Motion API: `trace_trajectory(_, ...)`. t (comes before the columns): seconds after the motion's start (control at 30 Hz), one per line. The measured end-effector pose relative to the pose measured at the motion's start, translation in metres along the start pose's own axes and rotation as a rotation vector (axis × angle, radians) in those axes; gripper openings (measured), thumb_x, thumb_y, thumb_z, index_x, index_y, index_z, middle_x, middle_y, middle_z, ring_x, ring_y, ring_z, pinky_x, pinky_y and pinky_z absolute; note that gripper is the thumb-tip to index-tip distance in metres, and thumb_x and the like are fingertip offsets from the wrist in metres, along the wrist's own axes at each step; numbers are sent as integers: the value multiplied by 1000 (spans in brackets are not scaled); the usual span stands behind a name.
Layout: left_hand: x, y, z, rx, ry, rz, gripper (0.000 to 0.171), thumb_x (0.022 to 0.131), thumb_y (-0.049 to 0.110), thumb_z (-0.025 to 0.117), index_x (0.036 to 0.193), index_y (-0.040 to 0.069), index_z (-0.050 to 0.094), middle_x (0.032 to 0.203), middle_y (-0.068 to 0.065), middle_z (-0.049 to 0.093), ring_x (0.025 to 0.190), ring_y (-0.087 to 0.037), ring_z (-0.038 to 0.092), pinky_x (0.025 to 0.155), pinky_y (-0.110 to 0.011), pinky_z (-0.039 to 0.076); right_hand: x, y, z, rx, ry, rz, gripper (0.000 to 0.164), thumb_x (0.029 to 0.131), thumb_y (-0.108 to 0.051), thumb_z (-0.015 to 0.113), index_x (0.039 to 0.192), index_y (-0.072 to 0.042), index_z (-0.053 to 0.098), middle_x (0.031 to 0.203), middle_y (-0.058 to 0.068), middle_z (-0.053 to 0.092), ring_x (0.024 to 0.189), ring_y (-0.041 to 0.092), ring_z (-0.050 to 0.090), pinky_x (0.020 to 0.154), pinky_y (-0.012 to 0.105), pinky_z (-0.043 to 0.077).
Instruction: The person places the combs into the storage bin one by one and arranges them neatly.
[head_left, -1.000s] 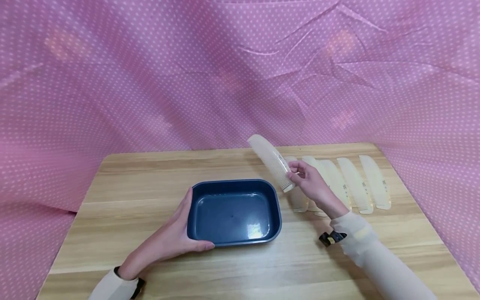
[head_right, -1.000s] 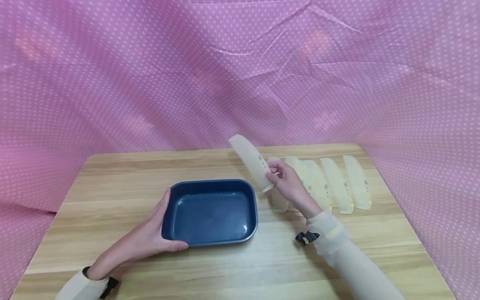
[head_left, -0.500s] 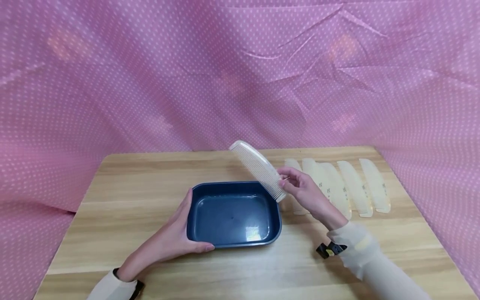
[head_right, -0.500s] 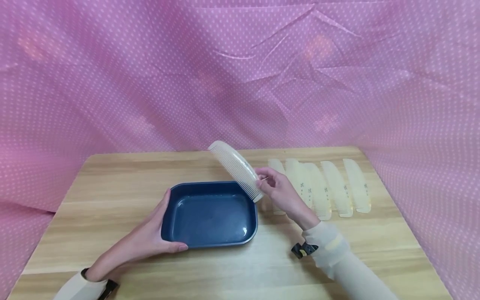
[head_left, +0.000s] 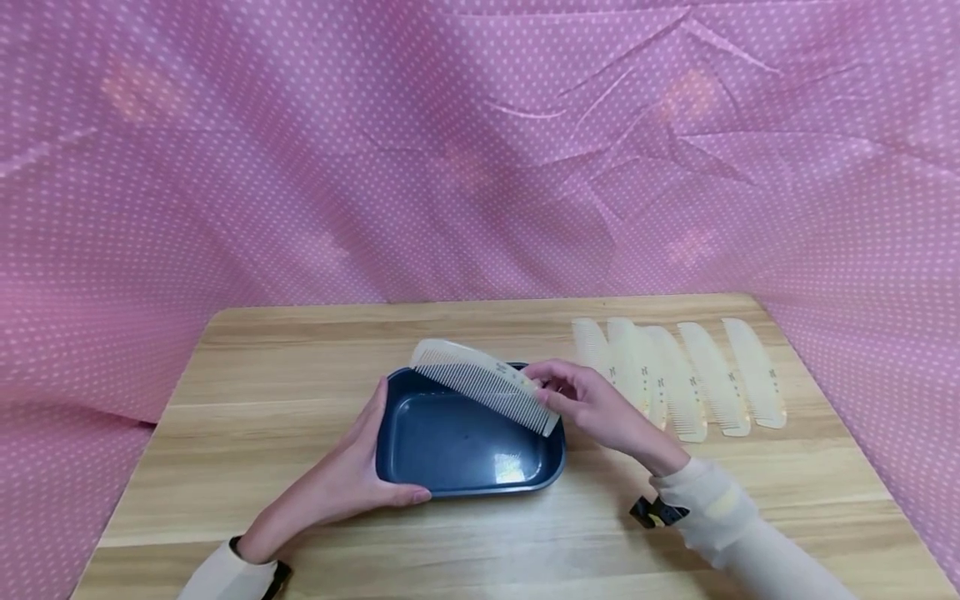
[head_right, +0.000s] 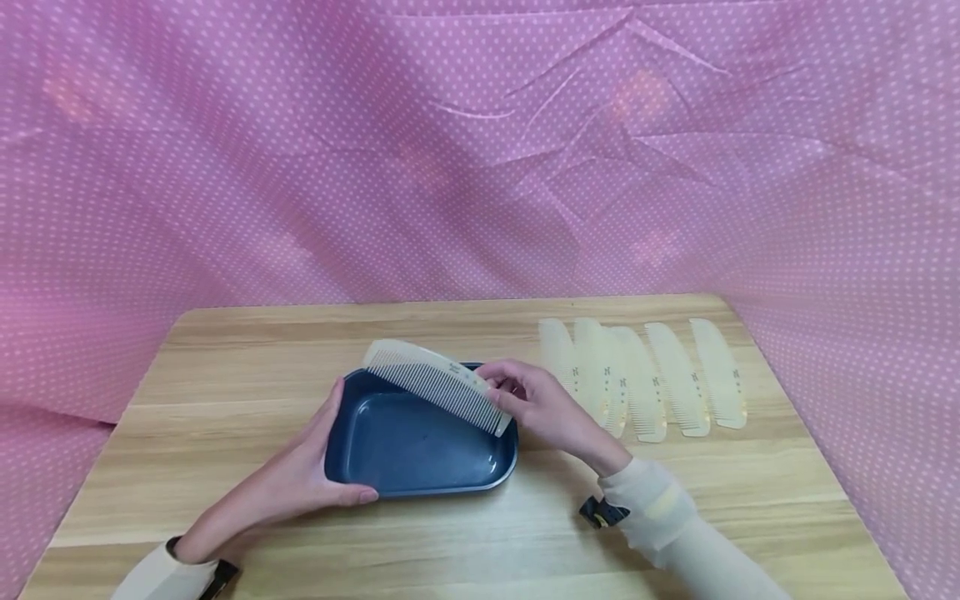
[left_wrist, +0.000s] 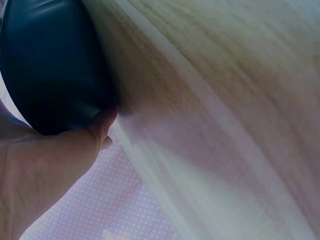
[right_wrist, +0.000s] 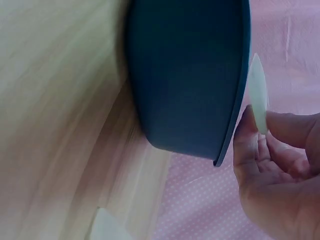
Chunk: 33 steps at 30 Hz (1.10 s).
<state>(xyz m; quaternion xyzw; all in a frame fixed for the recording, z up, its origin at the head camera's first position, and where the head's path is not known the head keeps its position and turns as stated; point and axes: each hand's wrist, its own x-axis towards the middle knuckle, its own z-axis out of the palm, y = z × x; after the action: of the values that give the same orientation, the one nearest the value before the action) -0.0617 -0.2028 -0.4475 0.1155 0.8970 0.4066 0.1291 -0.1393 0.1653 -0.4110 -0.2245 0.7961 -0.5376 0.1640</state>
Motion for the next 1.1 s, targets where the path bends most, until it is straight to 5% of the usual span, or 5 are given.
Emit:
trace_trajectory(0.33,-3,-3,5,-26,-2,-8,154,77,60,97,174,26,-17,182,-15,-3,163,-45,13,120,-74,27,0,0,18,-180,-63,-172,27,106,2,67,130,-7,75,101,0,67,90,18,59,74,29,52)
trace_trajectory(0.67,0,-1,1,-17,-16,-14,152,78,60,96,174,29,-18,182,-14,-3,163,-44,14,119,-73,30,5,-5,24,-306,-187,-172,21,108,-1,65,126,-6,76,97,-4,66,84,10,58,74,30,54)
trace_trajectory(1.1,1,-1,-1,6,-10,3,153,78,62,96,174,25,-18,182,-15,-3,163,-44,14,119,-73,31,9,-5,30,-462,-260,-257,21,109,-3,64,127,-5,76,119,0,75,107,13,68,94,39,59)
